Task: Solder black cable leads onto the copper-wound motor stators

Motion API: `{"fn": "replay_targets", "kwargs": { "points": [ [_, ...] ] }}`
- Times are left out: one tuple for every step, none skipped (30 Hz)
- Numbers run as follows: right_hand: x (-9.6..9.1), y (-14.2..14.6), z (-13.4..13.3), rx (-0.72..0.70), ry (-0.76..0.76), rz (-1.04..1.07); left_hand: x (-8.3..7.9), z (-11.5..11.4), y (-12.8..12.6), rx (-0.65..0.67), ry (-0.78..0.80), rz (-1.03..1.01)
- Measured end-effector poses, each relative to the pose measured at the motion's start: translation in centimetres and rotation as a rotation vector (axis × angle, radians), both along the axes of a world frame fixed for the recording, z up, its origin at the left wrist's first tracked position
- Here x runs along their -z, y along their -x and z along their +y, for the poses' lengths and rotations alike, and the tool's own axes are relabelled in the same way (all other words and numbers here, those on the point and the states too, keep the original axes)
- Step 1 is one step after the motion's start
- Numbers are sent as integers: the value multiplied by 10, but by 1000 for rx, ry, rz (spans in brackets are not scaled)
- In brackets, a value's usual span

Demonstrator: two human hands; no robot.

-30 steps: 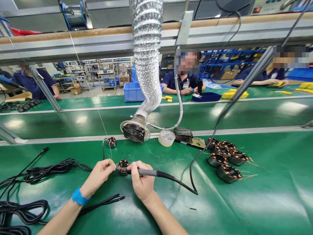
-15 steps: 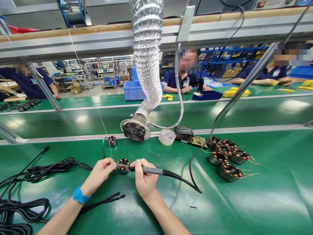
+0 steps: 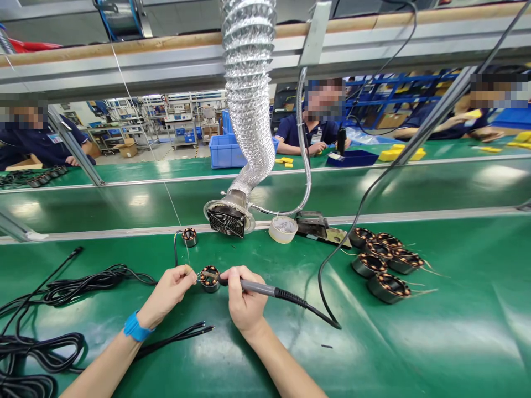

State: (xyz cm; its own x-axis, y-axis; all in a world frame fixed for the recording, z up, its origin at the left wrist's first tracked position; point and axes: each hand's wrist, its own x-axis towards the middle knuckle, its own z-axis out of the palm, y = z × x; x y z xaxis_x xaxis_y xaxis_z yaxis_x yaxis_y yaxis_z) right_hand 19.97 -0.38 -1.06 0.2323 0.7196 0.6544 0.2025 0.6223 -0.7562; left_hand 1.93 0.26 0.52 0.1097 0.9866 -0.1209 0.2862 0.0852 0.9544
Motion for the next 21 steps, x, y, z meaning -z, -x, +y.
{"fn": "replay_targets", "kwargs": {
  "points": [
    [-1, 0, 0, 0, -5, -16, 0, 0, 0, -1, -3, 2],
    [-2, 0, 0, -1, -9, -38, 0, 0, 0, -1, -5, 3],
    [-3, 1, 1, -4, -9, -69, -1, 0, 0, -1, -7, 3],
    [-5, 1, 1, -10, -8, -106, -1, 0, -1, -1, -8, 2],
    [-6, 2, 2, -16, -5, -146, -1, 0, -1, -3, -7, 1],
    [-8, 2, 3, -22, 1, -181, -2, 0, -1, -4, -7, 0],
    [-9, 3, 4, -31, 10, -210, -2, -1, -1, -6, -7, -2],
    [-9, 4, 5, -42, 22, -233, -2, -1, -1, -7, -8, -5],
    [-9, 5, 6, -55, 35, -255, -2, -1, -1, -7, -10, -10],
    [-9, 5, 7, -66, 45, -282, -2, 0, -1, -7, -13, -15],
    [-8, 6, 8, -78, 51, -316, -2, 0, -1, -6, -16, -23],
    [-7, 7, 9, -94, 53, -361, -1, 0, -1, -4, -17, -34],
    [-5, 8, 10, -110, 53, -410, 0, 0, -1, -2, -15, -46],
    [-2, 9, 10, -125, 54, -456, 1, 0, 0, 1, -8, -57],
    [0, 10, 11, -142, 59, -498, 3, 0, 0, 4, 1, -63],
    [3, 11, 11, -159, 69, -534, 4, 0, 1, 10, 7, -65],
    [6, 11, 12, -181, 82, -565, 5, 0, 2, 18, 10, -63],
    [9, 12, 13, -206, 93, -587, 5, 1, 3, 30, 12, -59],
    [12, 11, 14, -236, 103, -601, 5, 1, 4, 44, 21, -58],
    [14, 11, 15, -271, 111, -606, 3, 1, 6, 59, 37, -64],
    [15, 10, 16, -304, 119, -602, 0, 1, 8, 77, 61, -79]
  ]
}}
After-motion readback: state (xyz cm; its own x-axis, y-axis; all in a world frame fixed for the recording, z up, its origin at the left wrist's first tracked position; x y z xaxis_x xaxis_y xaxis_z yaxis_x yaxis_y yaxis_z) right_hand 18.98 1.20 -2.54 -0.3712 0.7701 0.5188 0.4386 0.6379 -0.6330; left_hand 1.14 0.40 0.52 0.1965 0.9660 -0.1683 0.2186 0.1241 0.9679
